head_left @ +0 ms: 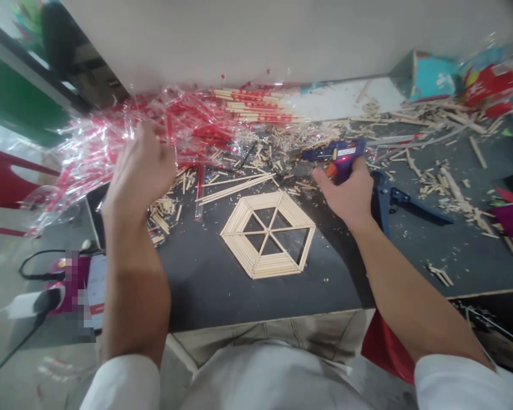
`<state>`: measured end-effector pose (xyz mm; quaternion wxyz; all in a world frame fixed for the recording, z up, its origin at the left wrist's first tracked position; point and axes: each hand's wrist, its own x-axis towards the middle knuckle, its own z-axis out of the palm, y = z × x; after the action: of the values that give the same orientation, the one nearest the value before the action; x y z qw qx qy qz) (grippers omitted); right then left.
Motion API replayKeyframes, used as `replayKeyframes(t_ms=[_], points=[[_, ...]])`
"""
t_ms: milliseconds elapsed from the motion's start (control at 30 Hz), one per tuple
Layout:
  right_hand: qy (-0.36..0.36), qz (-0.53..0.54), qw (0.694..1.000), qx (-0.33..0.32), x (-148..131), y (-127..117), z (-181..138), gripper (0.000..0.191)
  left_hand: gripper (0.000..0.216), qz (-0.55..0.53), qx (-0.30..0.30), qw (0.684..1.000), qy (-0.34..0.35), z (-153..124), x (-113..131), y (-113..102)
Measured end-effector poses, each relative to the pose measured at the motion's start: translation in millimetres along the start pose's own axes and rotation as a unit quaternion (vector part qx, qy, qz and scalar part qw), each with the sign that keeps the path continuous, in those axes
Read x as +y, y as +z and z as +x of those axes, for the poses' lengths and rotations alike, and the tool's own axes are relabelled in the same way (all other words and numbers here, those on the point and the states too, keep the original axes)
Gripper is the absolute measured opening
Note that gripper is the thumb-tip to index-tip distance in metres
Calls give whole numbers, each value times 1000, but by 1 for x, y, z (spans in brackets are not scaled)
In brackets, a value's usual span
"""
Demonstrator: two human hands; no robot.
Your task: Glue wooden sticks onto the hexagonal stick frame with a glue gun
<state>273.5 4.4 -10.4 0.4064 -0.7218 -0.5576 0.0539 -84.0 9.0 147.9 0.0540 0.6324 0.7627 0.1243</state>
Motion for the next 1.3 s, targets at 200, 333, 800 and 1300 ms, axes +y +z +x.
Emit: replayKeyframes(t_ms=[200,333,800,1300], points=[[-14,-35,999,-35,1,1,1,36,27,-213,-289,922,147,-4,29,31],[-39,-41,998,-37,-4,-1,-1,35,12,-354,-262,866,238,0,35,80],[-94,-53,989,-97,-10,-8,-6,36,11,-516,-130,826,187,-10,49,154],[-106,-60,983,-135,-17,-12,-5,34,15,-506,-115,834,188,-15,47,158]])
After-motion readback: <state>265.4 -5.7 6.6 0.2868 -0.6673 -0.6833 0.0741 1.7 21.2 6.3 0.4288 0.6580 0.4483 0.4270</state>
